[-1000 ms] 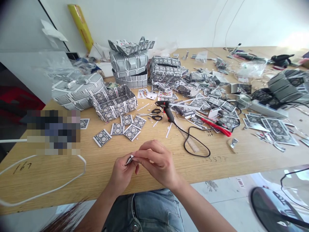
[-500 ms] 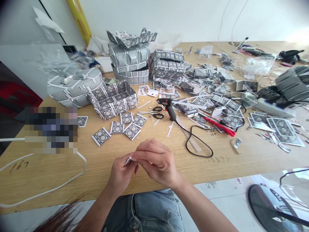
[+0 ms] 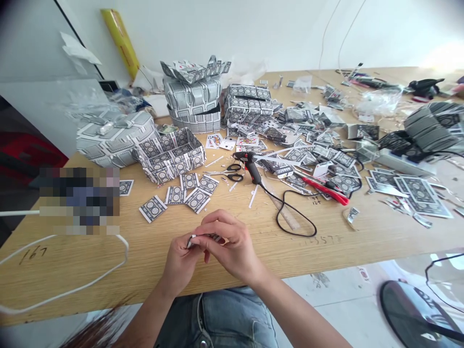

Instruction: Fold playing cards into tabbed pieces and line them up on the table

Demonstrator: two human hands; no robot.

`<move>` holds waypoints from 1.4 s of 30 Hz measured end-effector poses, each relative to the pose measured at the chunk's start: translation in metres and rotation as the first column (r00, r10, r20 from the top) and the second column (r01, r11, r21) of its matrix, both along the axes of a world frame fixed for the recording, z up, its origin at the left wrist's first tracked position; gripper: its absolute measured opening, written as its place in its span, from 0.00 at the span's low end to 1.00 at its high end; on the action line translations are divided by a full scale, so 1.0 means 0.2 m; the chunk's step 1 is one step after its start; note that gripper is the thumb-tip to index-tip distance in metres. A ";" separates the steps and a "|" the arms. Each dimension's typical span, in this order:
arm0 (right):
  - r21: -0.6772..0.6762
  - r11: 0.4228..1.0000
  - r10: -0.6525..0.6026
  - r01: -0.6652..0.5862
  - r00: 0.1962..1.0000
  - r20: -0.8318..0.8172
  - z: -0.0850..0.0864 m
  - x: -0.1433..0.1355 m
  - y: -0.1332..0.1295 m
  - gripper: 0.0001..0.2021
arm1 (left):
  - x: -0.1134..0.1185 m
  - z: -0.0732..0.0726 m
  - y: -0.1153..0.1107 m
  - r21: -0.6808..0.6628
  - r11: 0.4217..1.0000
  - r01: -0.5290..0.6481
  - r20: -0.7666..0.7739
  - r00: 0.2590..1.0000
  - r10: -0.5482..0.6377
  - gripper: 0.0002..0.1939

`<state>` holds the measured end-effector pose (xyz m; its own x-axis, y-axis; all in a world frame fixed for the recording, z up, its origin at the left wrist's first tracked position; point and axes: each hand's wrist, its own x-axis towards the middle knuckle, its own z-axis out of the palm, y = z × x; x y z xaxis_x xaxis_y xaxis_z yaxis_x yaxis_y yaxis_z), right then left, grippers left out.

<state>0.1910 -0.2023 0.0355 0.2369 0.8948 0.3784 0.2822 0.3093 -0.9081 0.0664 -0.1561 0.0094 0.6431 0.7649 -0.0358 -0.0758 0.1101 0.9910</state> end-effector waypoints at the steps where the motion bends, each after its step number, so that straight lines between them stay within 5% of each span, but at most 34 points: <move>1: -0.012 1.000 0.019 -0.019 0.999 -0.028 0.01 0.00 0.00 0.03 | 0.00 0.01 0.00 0.015 1.000 0.003 -0.009 1.000 -0.003 0.20; 8: -0.071 0.982 0.160 -0.177 0.967 -0.196 0.05 0.00 0.00 0.06 | -0.01 -0.01 0.00 0.107 0.994 0.002 -0.012 1.000 -0.001 0.23; 12: -0.018 0.992 0.122 -0.124 0.987 -0.100 0.02 -0.02 0.03 0.02 | -0.01 -0.02 0.00 0.024 0.999 -0.043 0.044 0.998 0.042 0.24; 19: 0.026 1.000 -0.001 0.007 0.977 -0.214 -0.03 -0.03 0.02 0.08 | -0.04 0.02 0.01 -0.060 0.998 -0.033 0.117 0.992 0.040 0.17; 25: 0.118 0.992 0.058 -0.049 0.995 -0.077 -0.01 0.01 0.00 0.06 | -0.04 0.02 0.02 -0.019 1.000 -0.008 0.107 0.994 0.010 0.13; 30: -0.027 1.000 0.002 -0.003 1.000 -0.029 -0.03 0.04 0.04 0.02 | -0.04 0.03 0.02 -0.201 0.978 0.056 0.089 0.995 -0.038 0.17; 35: -0.056 0.998 0.013 -0.005 0.989 0.148 0.01 0.05 0.05 0.07 | -0.04 0.03 0.02 -0.205 0.975 0.088 0.070 0.995 -0.075 0.16; 42: -0.145 0.988 -0.067 0.046 0.987 -0.146 -0.02 0.06 0.04 0.01 | -0.02 0.03 0.02 -0.368 0.929 -0.024 0.102 0.993 0.066 0.22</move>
